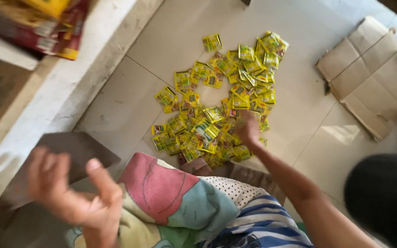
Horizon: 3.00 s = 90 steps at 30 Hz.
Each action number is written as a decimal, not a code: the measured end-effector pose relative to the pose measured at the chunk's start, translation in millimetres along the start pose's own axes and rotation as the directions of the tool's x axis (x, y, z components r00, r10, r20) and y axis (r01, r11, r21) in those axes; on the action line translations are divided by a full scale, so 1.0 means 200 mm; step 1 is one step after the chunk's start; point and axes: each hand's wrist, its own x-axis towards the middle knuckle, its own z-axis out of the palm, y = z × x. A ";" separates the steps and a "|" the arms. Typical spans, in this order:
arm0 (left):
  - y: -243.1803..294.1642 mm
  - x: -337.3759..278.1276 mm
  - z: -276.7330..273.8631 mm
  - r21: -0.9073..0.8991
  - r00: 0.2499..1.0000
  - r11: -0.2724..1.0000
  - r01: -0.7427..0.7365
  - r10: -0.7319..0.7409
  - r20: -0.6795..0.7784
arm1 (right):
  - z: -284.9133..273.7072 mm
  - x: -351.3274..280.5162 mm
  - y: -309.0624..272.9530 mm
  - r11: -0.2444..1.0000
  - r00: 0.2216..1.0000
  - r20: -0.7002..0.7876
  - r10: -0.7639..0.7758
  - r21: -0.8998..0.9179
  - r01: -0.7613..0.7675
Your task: Picking up seasoning packets from the floor and organizing them onto shelves in a grocery store.
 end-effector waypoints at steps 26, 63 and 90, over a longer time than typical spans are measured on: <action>-0.05 -0.14 0.20 -0.084 0.963 0.987 0.135 -0.110 0.247 | 0.10 0.04 -0.08 0.903 0.942 0.133 0.307 -0.352 -0.245; -0.06 -0.17 0.23 -0.145 0.939 0.967 0.208 -0.156 0.307 | 0.26 0.33 -0.07 0.907 0.930 0.365 0.050 0.373 -0.195; -0.07 -0.36 0.56 -0.503 0.617 0.360 0.786 -0.417 0.667 | -0.41 0.25 -1.26 0.284 0.693 0.545 -0.472 0.838 -0.466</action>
